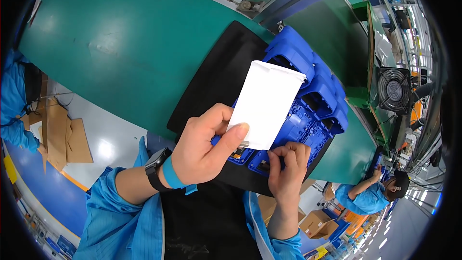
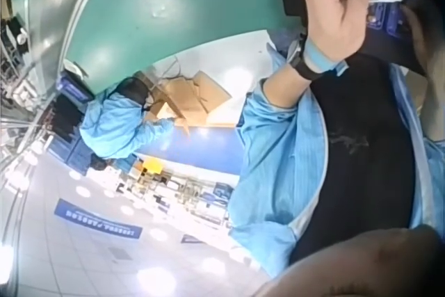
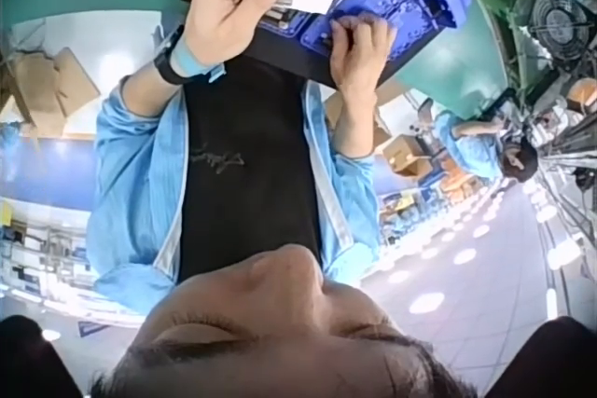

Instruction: The person assembles electronic components into blue plastic casings by hand on a production line.

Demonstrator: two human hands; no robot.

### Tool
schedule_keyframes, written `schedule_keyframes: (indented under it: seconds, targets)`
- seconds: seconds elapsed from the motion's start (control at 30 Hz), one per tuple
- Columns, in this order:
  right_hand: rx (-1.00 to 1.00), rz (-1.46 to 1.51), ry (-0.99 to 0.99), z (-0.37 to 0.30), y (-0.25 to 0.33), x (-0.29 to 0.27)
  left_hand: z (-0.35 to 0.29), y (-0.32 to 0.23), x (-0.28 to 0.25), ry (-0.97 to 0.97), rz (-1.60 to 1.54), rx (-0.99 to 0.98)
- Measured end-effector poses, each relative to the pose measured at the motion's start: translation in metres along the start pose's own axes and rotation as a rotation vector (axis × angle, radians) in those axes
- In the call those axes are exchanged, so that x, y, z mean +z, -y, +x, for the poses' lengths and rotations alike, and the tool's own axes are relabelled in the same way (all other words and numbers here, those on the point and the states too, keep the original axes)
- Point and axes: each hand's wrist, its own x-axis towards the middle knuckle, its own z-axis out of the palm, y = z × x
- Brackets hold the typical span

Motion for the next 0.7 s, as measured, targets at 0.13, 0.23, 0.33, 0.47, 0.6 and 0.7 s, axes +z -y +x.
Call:
schedule_keyframes:
  seconds: [0.13, 0.23, 0.33, 0.47, 0.6, 0.7]
  targets:
    - [-0.047, -0.081, -0.031, -0.006, -0.005, 0.004, -0.001, 0.002, -0.001, 0.008, 0.025, 0.000]
    - [-0.015, -0.012, -0.061, -0.009, -0.005, 0.005, 0.000, 0.003, 0.002, -0.013, -0.012, 0.008]
    - [0.037, 0.039, -0.054, -0.013, -0.006, 0.003, 0.000, 0.003, 0.002, -0.014, -0.005, 0.011]
    - [0.113, 0.051, -0.030, -0.017, -0.005, -0.008, 0.000, 0.003, 0.001, -0.009, -0.005, -0.004]
    - [0.107, 0.022, 0.010, -0.024, -0.007, -0.008, 0.001, 0.003, 0.002, -0.006, -0.008, 0.006]
    - [0.106, 0.029, 0.057, -0.025, -0.008, -0.008, 0.000, 0.003, 0.000, 0.004, 0.012, 0.007]
